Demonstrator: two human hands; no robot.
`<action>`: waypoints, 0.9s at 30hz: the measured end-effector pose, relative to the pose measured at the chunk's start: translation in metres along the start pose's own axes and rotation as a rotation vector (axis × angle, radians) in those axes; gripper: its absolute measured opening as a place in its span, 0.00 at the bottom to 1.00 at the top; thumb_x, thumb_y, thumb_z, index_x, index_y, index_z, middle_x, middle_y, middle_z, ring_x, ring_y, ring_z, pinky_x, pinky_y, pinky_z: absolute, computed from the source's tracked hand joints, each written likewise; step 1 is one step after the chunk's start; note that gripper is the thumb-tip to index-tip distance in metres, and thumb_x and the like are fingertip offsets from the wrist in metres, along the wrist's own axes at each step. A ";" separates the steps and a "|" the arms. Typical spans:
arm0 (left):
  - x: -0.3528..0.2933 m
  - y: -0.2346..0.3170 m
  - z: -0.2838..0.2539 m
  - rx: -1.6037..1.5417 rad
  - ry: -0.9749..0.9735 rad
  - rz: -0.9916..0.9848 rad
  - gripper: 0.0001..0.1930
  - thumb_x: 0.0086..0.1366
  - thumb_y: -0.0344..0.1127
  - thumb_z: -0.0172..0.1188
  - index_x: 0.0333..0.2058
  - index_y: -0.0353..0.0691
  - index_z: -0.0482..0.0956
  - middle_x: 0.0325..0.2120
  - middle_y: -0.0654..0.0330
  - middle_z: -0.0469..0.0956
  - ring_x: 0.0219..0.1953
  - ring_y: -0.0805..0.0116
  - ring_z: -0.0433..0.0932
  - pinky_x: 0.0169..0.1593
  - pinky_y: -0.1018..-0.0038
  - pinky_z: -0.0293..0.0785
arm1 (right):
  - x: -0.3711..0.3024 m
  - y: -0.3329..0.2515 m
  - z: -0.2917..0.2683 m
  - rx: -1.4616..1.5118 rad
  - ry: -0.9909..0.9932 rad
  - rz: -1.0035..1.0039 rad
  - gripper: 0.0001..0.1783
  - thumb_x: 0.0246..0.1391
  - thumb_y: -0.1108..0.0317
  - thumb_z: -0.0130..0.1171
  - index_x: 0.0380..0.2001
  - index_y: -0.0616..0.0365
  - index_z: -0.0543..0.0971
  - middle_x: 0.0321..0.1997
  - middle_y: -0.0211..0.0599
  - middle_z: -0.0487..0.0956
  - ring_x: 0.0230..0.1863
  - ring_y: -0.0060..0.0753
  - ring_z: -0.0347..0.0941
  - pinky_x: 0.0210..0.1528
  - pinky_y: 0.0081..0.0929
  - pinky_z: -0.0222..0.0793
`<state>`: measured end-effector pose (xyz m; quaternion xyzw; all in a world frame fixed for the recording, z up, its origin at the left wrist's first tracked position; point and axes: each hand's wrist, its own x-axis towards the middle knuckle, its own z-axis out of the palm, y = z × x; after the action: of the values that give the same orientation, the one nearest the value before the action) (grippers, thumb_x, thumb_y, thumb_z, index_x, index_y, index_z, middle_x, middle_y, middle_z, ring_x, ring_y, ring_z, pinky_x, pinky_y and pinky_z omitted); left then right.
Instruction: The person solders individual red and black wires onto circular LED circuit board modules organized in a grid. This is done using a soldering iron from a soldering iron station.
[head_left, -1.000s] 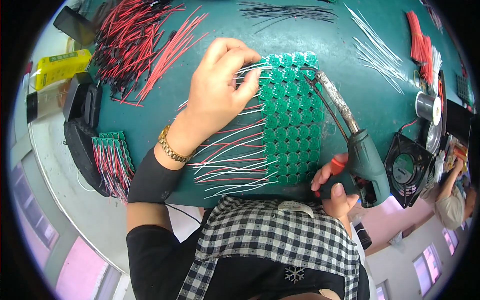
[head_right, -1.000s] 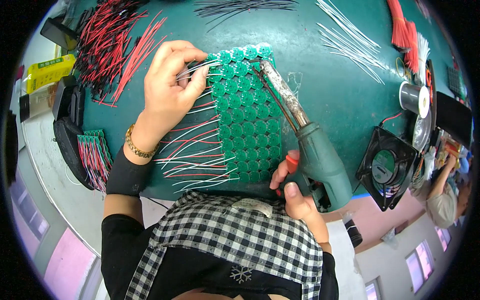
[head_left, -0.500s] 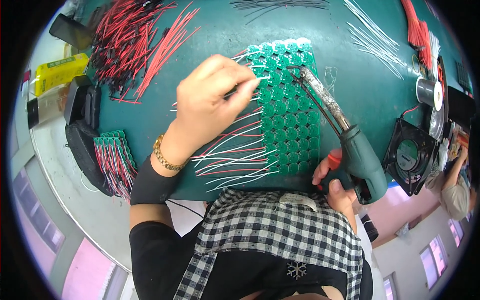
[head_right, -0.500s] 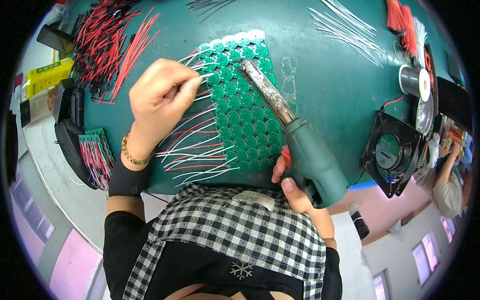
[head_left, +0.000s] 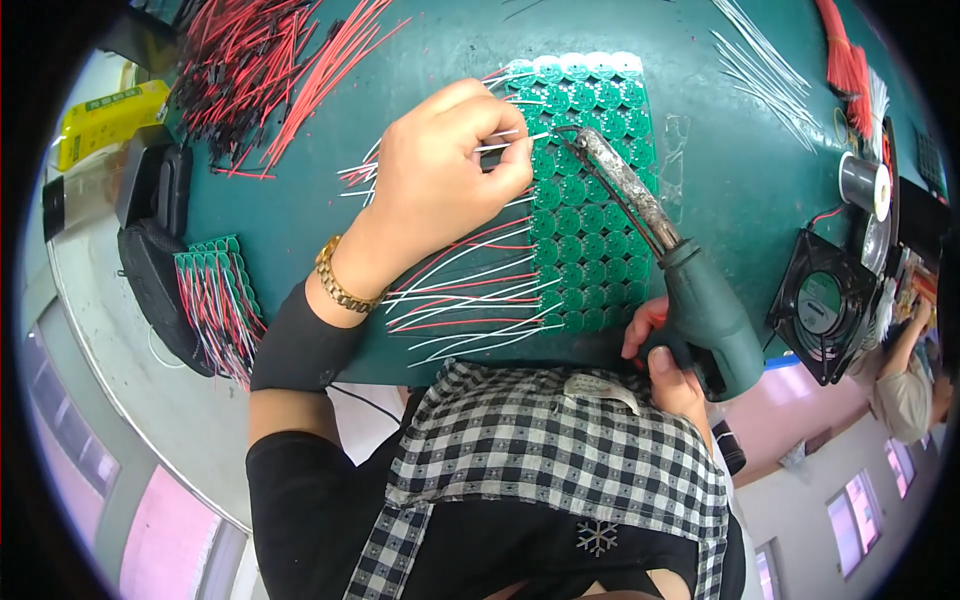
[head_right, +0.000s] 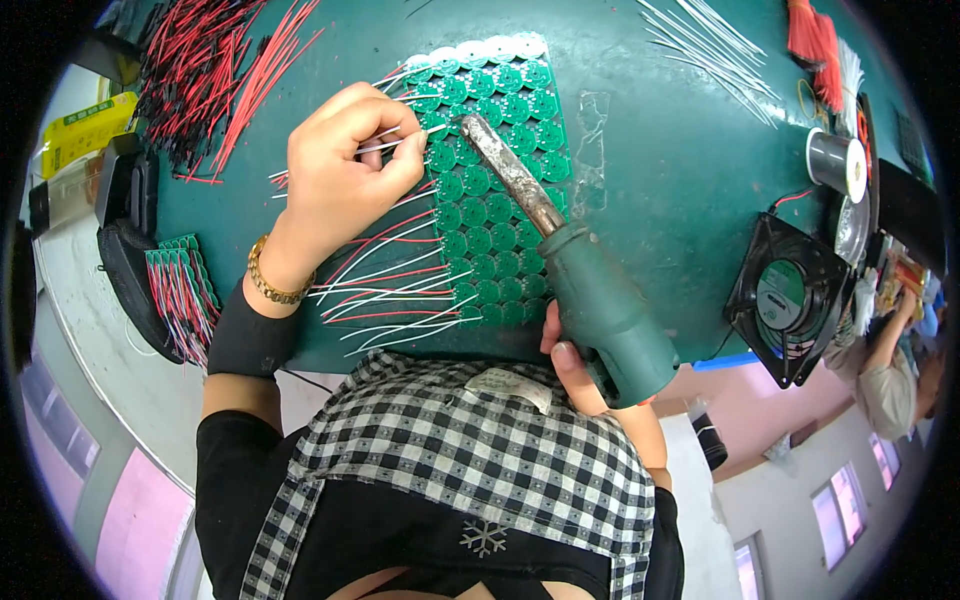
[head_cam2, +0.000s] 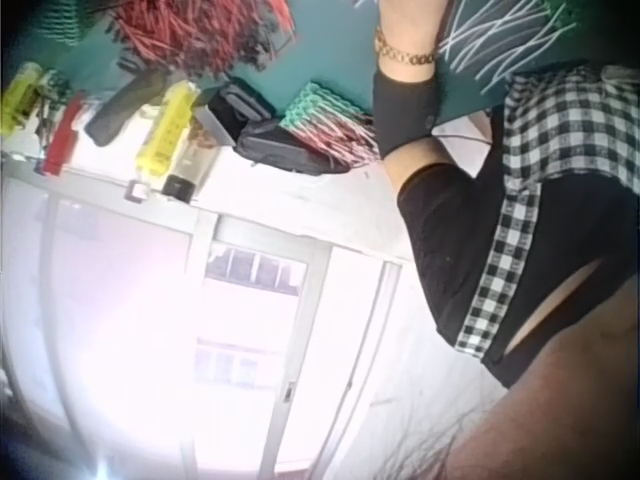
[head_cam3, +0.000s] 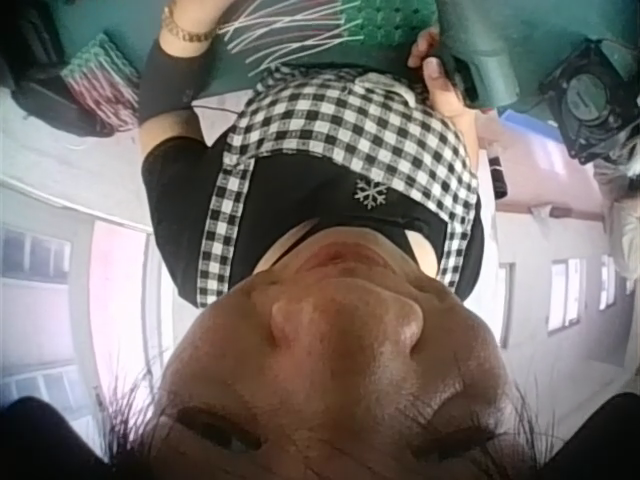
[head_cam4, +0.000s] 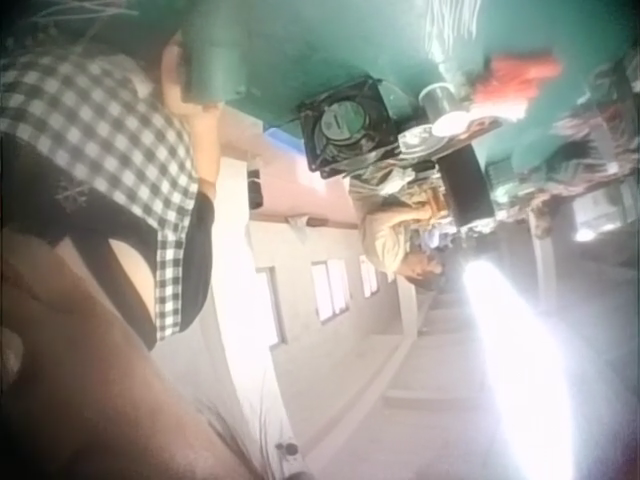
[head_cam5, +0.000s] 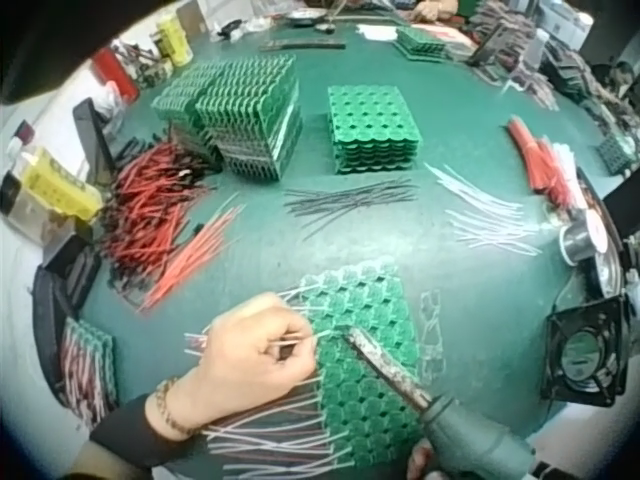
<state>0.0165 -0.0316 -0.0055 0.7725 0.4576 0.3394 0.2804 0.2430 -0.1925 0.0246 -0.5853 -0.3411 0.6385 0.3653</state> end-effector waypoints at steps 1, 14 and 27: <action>0.000 -0.001 0.001 -0.001 0.001 -0.004 0.04 0.47 0.26 0.62 0.22 0.39 0.76 0.21 0.61 0.74 0.22 0.69 0.77 0.26 0.76 0.72 | 0.000 -0.001 0.000 -0.001 0.009 0.012 0.29 0.45 0.49 0.63 0.44 0.57 0.67 0.32 0.33 0.69 0.30 0.28 0.68 0.31 0.23 0.63; -0.003 -0.008 0.008 -0.005 0.043 0.031 0.04 0.47 0.25 0.62 0.22 0.39 0.75 0.20 0.64 0.72 0.18 0.74 0.68 0.21 0.79 0.64 | 0.002 0.001 0.011 0.080 0.086 -0.009 0.24 0.46 0.54 0.62 0.39 0.57 0.65 0.33 0.37 0.69 0.30 0.30 0.69 0.30 0.25 0.65; -0.006 -0.010 0.005 0.045 0.023 0.023 0.04 0.47 0.28 0.62 0.21 0.41 0.75 0.21 0.62 0.74 0.23 0.67 0.79 0.25 0.74 0.72 | 0.000 0.008 0.014 0.117 0.168 -0.139 0.38 0.42 0.49 0.66 0.51 0.61 0.65 0.27 0.36 0.70 0.24 0.30 0.69 0.26 0.25 0.65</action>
<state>0.0133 -0.0337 -0.0175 0.7801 0.4592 0.3410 0.2536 0.2289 -0.1965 0.0183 -0.5894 -0.3110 0.5791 0.4696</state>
